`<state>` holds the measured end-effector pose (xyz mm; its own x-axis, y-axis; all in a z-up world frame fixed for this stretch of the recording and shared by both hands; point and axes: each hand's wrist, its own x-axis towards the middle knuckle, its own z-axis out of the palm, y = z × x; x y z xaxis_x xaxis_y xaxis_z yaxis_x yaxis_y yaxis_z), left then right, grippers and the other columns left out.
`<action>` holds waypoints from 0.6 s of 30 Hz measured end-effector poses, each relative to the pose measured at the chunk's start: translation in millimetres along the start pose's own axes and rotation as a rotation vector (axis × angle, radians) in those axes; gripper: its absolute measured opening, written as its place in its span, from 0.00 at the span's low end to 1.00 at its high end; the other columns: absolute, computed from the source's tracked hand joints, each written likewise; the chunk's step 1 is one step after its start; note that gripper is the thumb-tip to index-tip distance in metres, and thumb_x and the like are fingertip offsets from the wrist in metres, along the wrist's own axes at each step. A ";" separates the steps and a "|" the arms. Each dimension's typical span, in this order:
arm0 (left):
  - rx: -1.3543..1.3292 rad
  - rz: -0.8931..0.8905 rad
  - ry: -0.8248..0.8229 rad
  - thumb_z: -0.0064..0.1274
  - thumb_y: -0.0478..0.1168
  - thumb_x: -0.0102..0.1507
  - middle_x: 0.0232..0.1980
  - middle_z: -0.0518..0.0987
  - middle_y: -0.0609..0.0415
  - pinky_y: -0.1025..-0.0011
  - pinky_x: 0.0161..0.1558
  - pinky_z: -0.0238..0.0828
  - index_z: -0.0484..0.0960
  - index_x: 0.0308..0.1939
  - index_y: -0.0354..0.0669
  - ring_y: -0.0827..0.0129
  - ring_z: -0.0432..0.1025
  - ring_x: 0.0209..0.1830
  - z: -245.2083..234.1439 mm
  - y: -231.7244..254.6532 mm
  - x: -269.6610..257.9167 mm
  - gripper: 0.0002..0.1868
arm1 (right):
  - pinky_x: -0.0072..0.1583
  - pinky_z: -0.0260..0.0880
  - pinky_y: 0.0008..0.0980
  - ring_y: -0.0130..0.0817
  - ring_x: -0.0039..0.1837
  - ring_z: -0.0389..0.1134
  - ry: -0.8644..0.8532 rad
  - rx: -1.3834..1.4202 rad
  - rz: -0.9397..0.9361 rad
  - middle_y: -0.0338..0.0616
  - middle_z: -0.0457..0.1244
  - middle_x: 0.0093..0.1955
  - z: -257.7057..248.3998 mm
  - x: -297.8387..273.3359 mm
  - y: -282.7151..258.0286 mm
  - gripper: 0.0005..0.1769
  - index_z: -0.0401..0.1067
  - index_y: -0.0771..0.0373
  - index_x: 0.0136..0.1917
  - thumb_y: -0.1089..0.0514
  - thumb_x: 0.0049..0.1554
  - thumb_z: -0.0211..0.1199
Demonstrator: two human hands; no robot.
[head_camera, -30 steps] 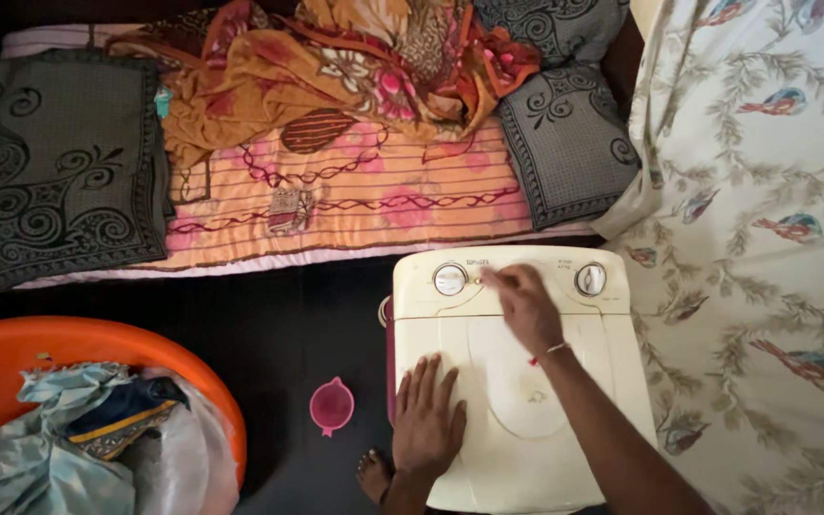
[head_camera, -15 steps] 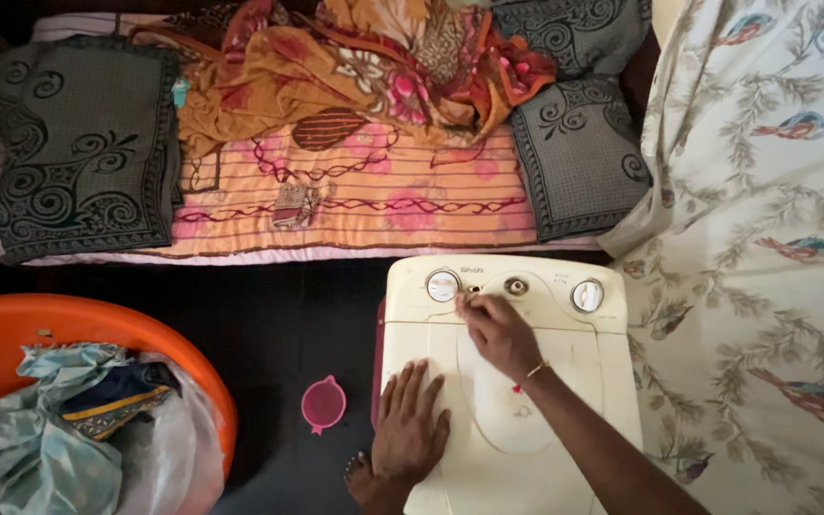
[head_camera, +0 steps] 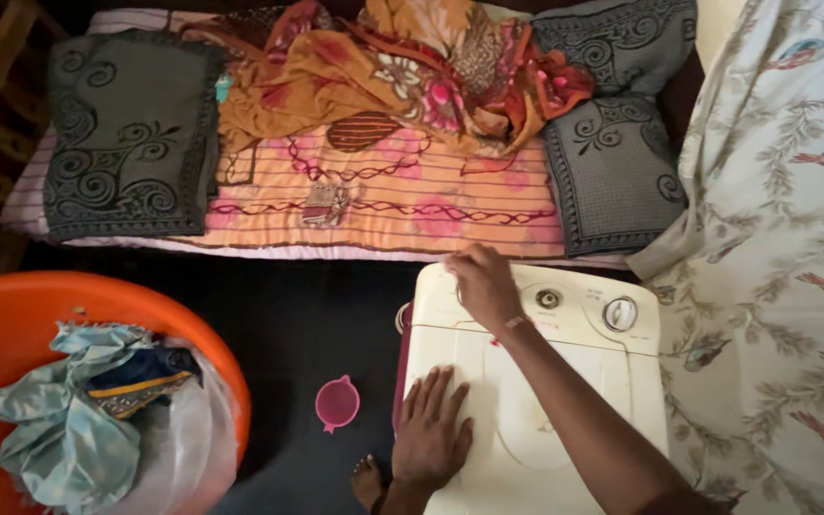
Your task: The person handles a patterned cloth, places it into a small pink bucket, and then operates the control dials of a small top-loading washing machine. They open the lid to place an item inside and continue adjusting the wash settings and timer knobs.
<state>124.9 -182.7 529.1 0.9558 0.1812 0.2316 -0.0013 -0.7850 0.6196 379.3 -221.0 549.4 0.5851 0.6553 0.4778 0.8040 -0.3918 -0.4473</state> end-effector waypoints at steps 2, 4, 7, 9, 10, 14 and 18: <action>-0.008 -0.017 -0.014 0.52 0.46 0.64 0.76 0.64 0.40 0.50 0.74 0.45 0.75 0.67 0.42 0.48 0.55 0.78 1.2 -0.5 0.7 0.27 | 0.54 0.67 0.46 0.46 0.54 0.66 -0.131 -0.102 -0.063 0.44 0.66 0.47 27.6 12.7 -6.2 0.07 0.80 0.59 0.42 0.66 0.51 0.63; -0.024 -0.013 -0.013 0.52 0.46 0.65 0.76 0.64 0.39 0.50 0.75 0.45 0.74 0.66 0.41 0.47 0.54 0.78 0.0 -1.5 0.6 0.27 | 0.55 0.66 0.46 0.46 0.56 0.65 -0.325 -0.271 -0.125 0.44 0.66 0.47 55.9 17.7 -18.5 0.06 0.80 0.58 0.39 0.62 0.50 0.62; -0.052 -0.027 -0.037 0.51 0.46 0.65 0.76 0.64 0.37 0.49 0.75 0.45 0.74 0.67 0.40 0.46 0.54 0.78 0.1 0.4 -0.4 0.27 | 0.57 0.64 0.46 0.43 0.59 0.64 -0.587 -0.472 -0.247 0.43 0.66 0.47 78.9 -8.0 -42.3 0.08 0.80 0.57 0.37 0.57 0.52 0.60; -0.054 -0.033 -0.051 0.51 0.46 0.65 0.75 0.64 0.37 0.49 0.74 0.45 0.74 0.66 0.39 0.45 0.54 0.78 -3.3 -1.9 0.3 0.26 | 0.56 0.63 0.46 0.42 0.59 0.64 -0.577 -0.403 -0.380 0.42 0.65 0.47 78.0 -29.0 -50.7 0.09 0.79 0.57 0.39 0.56 0.54 0.59; -0.054 -0.031 -0.051 0.51 0.46 0.65 0.75 0.64 0.37 0.48 0.74 0.45 0.74 0.65 0.39 0.45 0.54 0.78 -3.1 -0.3 0.5 0.26 | 0.55 0.63 0.46 0.41 0.58 0.64 -0.580 -0.363 -0.388 0.41 0.66 0.47 75.2 -28.9 -45.1 0.09 0.80 0.56 0.40 0.58 0.52 0.58; -0.061 0.003 0.022 0.50 0.46 0.66 0.75 0.66 0.38 0.49 0.75 0.46 0.75 0.66 0.40 0.46 0.56 0.78 -0.8 -1.3 0.4 0.25 | 0.55 0.63 0.50 0.39 0.54 0.66 -0.475 -0.239 -0.246 0.37 0.66 0.46 57.9 -13.4 -3.5 0.15 0.80 0.56 0.55 0.62 0.59 0.56; -0.056 0.003 0.030 0.50 0.46 0.66 0.75 0.66 0.37 0.49 0.75 0.46 0.74 0.66 0.40 0.45 0.56 0.78 -3.4 -0.4 -0.7 0.25 | 0.55 0.73 0.38 0.41 0.56 0.68 -0.290 -0.245 -0.150 0.38 0.66 0.53 32.4 2.2 8.5 0.13 0.77 0.53 0.54 0.63 0.58 0.57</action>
<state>123.2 -180.5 531.2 0.9464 0.1976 0.2554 -0.0211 -0.7512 0.6598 384.0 -201.9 522.1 0.4331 0.8582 0.2757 0.9003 -0.3969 -0.1788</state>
